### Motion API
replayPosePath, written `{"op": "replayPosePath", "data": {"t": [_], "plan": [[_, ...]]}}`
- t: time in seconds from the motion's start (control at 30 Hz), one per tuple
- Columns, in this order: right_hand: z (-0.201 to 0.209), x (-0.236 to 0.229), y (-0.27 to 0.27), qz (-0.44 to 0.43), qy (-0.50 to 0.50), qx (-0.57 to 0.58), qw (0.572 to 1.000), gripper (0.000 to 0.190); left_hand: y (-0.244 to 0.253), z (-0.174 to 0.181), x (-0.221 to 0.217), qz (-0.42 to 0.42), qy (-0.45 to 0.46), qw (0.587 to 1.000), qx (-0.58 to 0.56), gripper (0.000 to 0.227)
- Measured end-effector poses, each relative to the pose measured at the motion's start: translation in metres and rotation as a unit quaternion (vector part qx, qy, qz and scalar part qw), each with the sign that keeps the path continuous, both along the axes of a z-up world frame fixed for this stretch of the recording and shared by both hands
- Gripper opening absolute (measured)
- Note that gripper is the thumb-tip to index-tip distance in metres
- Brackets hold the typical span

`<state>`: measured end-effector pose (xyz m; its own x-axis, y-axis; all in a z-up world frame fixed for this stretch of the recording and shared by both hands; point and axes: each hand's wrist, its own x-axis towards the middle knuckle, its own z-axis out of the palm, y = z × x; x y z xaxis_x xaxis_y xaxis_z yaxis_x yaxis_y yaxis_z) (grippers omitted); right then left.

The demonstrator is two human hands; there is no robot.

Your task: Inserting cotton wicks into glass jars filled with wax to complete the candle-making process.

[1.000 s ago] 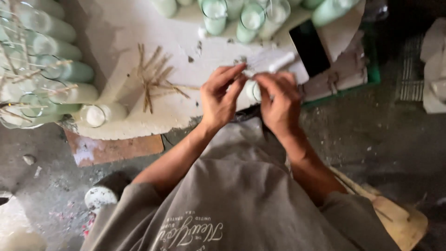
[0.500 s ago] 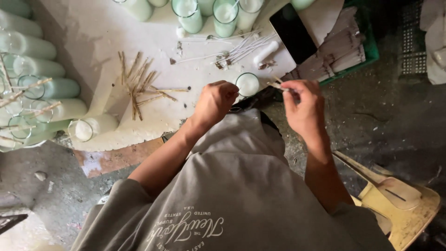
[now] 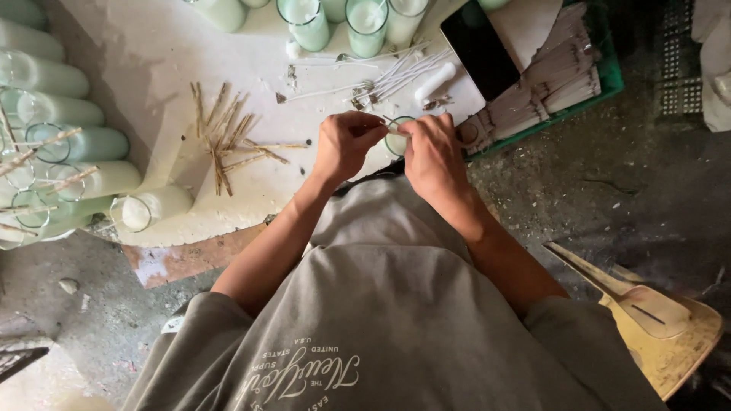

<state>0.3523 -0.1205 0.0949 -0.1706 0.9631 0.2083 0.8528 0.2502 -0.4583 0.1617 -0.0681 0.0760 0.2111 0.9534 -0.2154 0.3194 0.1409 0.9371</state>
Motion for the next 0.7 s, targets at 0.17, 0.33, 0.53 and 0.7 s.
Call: {"op": "replayPosePath", "data": {"t": [0.17, 0.33, 0.53, 0.7], "plan": [[-0.009, 0.003, 0.001, 0.01, 0.032, 0.025, 0.999, 0.009, 0.005, 0.008, 0.003, -0.028, -0.001, 1.0, 0.006, 0.018], [0.014, -0.009, 0.02, -0.009, 0.066, 0.056, 0.996, 0.022, 0.015, -0.005, 0.005, -0.055, 0.025, 0.998, -0.001, 0.022], [0.0, 0.008, 0.02, 0.032, 0.088, 0.052, 0.994, 0.003, 0.015, 0.0, 0.004, -0.063, 0.024, 0.998, -0.018, 0.019], [0.032, 0.02, 0.007, 0.084, 0.115, -0.006, 0.99, 0.01, 0.017, 0.0, 0.007, -0.053, 0.014, 0.998, -0.009, 0.015]]}}
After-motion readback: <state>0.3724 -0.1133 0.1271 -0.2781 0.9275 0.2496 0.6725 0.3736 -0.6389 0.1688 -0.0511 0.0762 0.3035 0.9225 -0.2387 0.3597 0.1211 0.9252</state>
